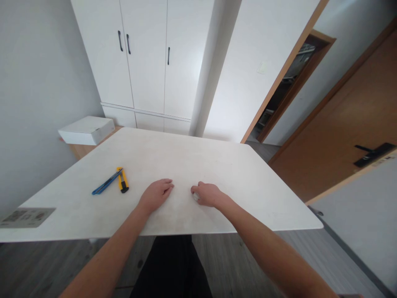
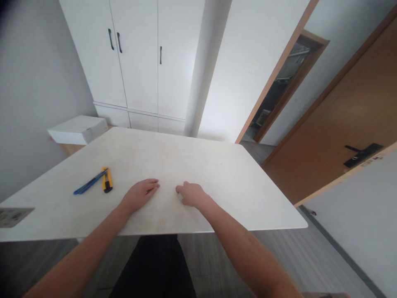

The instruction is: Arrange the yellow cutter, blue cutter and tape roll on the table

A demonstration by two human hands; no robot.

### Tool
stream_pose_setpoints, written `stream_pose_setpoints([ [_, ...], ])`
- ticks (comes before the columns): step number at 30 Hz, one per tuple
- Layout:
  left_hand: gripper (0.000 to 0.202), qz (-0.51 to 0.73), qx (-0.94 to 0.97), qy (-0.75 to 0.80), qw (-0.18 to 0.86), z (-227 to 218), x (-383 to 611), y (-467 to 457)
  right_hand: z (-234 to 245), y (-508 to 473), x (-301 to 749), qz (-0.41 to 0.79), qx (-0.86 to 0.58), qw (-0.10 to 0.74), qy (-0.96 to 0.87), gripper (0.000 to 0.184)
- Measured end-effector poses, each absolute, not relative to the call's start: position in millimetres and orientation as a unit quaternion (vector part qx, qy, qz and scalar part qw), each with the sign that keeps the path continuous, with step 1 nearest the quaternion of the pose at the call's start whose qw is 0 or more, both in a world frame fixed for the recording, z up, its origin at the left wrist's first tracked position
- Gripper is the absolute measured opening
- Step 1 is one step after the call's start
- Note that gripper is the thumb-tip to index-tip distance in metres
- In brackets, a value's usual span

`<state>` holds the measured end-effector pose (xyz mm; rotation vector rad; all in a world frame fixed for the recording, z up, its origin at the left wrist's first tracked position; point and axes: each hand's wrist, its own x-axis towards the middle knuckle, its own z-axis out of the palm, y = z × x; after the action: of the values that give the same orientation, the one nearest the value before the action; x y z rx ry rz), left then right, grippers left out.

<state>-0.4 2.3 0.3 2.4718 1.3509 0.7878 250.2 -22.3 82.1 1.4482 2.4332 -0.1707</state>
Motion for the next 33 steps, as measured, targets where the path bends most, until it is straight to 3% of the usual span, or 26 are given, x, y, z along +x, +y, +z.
stream_pose_setpoints([
  [5, 0.036, 0.273, 0.839, 0.459, 0.107, -2, -1, 4, 79, -19, 249, -0.073, 0.509, 0.156, 0.843, 0.047],
  [11, 0.037, 0.263, 0.838, 0.464, 0.114, 1, -2, 2, 86, -26, 269, -0.148, 0.57, 0.135, 0.797, 0.082],
  [14, 0.038, 0.262, 0.839, 0.465, 0.111, 3, -1, 1, 85, -33, 291, -0.191, 0.607, 0.094, 0.766, 0.087],
  [18, 0.037, 0.26, 0.839, 0.467, 0.105, 5, -1, 0, 79, -47, 313, -0.207, 0.636, 0.043, 0.742, 0.077],
  [24, 0.037, 0.255, 0.84, 0.468, 0.101, 4, -1, 0, 81, -64, 316, -0.202, 0.647, 0.035, 0.735, 0.059],
  [33, 0.037, 0.256, 0.837, 0.471, 0.111, 5, 0, 0, 104, -57, 306, -0.181, 0.659, 0.06, 0.727, 0.053],
])
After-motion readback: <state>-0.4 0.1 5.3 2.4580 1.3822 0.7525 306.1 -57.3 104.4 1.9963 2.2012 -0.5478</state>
